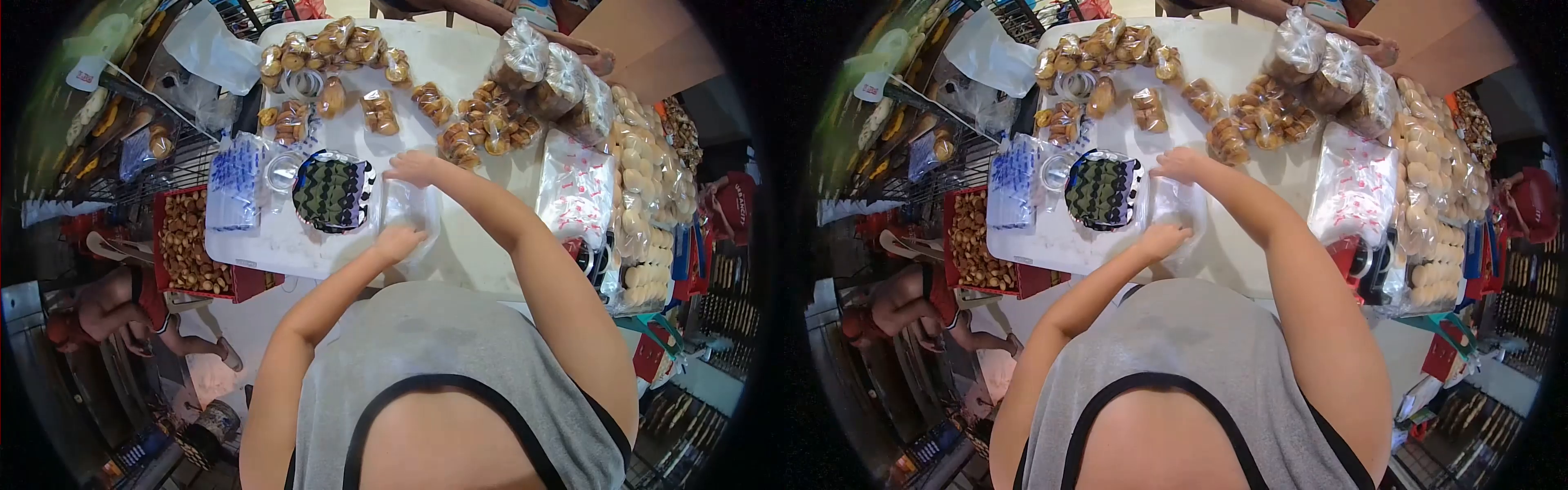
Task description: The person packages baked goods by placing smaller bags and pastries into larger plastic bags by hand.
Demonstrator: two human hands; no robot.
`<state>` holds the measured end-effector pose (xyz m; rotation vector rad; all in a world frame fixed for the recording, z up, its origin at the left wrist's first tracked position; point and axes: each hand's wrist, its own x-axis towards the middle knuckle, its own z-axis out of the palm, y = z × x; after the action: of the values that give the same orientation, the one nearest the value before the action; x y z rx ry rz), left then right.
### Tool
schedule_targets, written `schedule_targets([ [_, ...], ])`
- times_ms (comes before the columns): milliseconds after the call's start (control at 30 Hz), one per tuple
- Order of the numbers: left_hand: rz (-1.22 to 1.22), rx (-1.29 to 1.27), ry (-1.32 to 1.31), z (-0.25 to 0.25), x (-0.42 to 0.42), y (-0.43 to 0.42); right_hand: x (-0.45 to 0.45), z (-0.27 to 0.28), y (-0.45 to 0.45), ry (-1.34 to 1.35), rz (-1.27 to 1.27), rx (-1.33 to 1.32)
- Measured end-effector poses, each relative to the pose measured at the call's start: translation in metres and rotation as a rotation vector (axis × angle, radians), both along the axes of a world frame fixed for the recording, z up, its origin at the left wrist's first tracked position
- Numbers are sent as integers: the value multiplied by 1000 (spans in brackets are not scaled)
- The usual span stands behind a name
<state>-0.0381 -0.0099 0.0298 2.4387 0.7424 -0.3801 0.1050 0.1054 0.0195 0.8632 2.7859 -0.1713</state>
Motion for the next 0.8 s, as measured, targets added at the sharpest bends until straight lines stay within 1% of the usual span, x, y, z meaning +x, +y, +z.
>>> schedule_targets([
  [33,0,-2,0,-6,0,0,3,-5,-1,0,0,-2],
  [100,55,275,-115,-12,1,3,12,4,-8,311,100,113],
  [133,50,277,-118,-14,1,4,18,11,-9,309,95,116],
  [200,198,335,-81,-15,4,5,32,39,-12,652,-533,79],
  [267,192,331,-69,-16,6,7,55,69,-27,491,-1097,186],
  [300,177,329,-51,-15,6,8,67,56,-33,487,-1105,188],
  [367,160,315,-14,-10,9,9,88,20,-46,539,-1226,220],
  [400,154,305,30,-8,10,11,93,18,-53,538,-1238,228],
  [467,140,282,29,-9,11,14,97,15,-72,385,-1048,427],
  [500,146,264,52,-6,12,14,100,15,-86,379,-1054,424],
  [567,148,241,75,-7,12,11,112,15,-109,244,-1034,187],
  [600,153,226,74,-8,11,11,118,17,-110,242,-1042,187],
  [667,167,215,65,-9,13,16,132,23,-104,534,-1067,327],
  [700,166,224,59,-9,12,15,137,24,-92,530,-1064,320],
  [767,164,231,61,-10,9,11,145,23,-50,761,-1512,387],
  [800,162,235,61,-10,10,11,144,24,-41,764,-1512,386],
])
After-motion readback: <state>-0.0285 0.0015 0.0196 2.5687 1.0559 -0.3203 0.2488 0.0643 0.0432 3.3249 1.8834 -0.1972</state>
